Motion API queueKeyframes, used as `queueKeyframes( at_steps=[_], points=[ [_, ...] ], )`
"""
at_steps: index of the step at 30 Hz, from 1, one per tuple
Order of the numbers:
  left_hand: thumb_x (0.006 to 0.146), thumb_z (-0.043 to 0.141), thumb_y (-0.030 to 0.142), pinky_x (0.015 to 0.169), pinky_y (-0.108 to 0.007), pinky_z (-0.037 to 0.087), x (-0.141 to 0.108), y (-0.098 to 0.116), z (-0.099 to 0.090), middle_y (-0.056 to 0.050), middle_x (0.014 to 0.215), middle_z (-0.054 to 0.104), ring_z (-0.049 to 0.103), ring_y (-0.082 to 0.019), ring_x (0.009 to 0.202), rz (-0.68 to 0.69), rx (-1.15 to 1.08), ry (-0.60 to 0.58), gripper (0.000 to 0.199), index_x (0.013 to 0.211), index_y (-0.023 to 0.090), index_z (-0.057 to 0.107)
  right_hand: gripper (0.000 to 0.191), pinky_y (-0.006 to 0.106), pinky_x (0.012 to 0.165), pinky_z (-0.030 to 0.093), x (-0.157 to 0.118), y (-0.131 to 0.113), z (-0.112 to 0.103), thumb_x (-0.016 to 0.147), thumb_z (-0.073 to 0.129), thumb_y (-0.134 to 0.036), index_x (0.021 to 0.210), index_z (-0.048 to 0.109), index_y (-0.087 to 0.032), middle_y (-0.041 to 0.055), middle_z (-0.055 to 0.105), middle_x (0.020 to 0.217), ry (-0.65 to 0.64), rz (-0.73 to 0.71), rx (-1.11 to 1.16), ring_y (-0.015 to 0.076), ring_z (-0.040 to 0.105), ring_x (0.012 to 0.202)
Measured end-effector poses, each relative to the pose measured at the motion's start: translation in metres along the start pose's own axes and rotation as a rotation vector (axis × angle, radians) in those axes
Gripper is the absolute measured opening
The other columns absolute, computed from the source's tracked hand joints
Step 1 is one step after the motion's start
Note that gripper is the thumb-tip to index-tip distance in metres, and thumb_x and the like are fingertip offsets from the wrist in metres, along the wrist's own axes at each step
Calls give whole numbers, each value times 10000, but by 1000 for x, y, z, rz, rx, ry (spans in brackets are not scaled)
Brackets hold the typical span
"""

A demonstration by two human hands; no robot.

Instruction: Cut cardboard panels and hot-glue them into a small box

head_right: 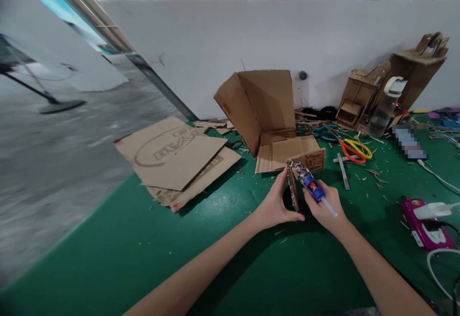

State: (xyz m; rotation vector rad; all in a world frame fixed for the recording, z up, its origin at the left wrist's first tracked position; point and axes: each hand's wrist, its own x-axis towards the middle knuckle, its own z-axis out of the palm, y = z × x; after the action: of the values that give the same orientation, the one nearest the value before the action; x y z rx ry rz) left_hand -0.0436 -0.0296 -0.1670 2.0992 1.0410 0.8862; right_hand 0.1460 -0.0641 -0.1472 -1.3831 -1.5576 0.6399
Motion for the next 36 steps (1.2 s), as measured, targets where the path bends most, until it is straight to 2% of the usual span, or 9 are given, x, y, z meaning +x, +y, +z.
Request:
queueKeyframes(
  at_steps=[8, 20, 36],
  points=[
    [466, 834, 665, 1163, -616, 212, 0, 0, 0, -209, 1588, 164, 184, -436, 1451, -11, -5, -6, 1445, 1550, 225, -14, 270, 278, 530, 470, 0, 2, -3, 855, 573, -456, 709, 539, -232, 12, 620, 581, 28, 31, -3, 182, 610, 519],
    [453, 830, 677, 1152, -638, 211, 1, -1, 1, -218, 1578, 181, 198, -450, 1442, -1, 13, 6, 1444, 1549, 234, 1, 202, 266, 562, 475, -1, -2, -1, 857, 570, -396, 778, 594, -212, 28, 648, 641, -26, -22, -24, 182, 629, 575],
    [467, 822, 682, 1160, -620, 210, 2, 3, -1, -221, 1580, 173, 187, -435, 1450, -11, 6, -6, 1417, 1545, 219, 28, 273, 262, 497, 440, -2, 5, -6, 853, 585, -441, 693, 527, -228, 0, 597, 560, 45, 32, -3, 156, 574, 482]
  ],
)
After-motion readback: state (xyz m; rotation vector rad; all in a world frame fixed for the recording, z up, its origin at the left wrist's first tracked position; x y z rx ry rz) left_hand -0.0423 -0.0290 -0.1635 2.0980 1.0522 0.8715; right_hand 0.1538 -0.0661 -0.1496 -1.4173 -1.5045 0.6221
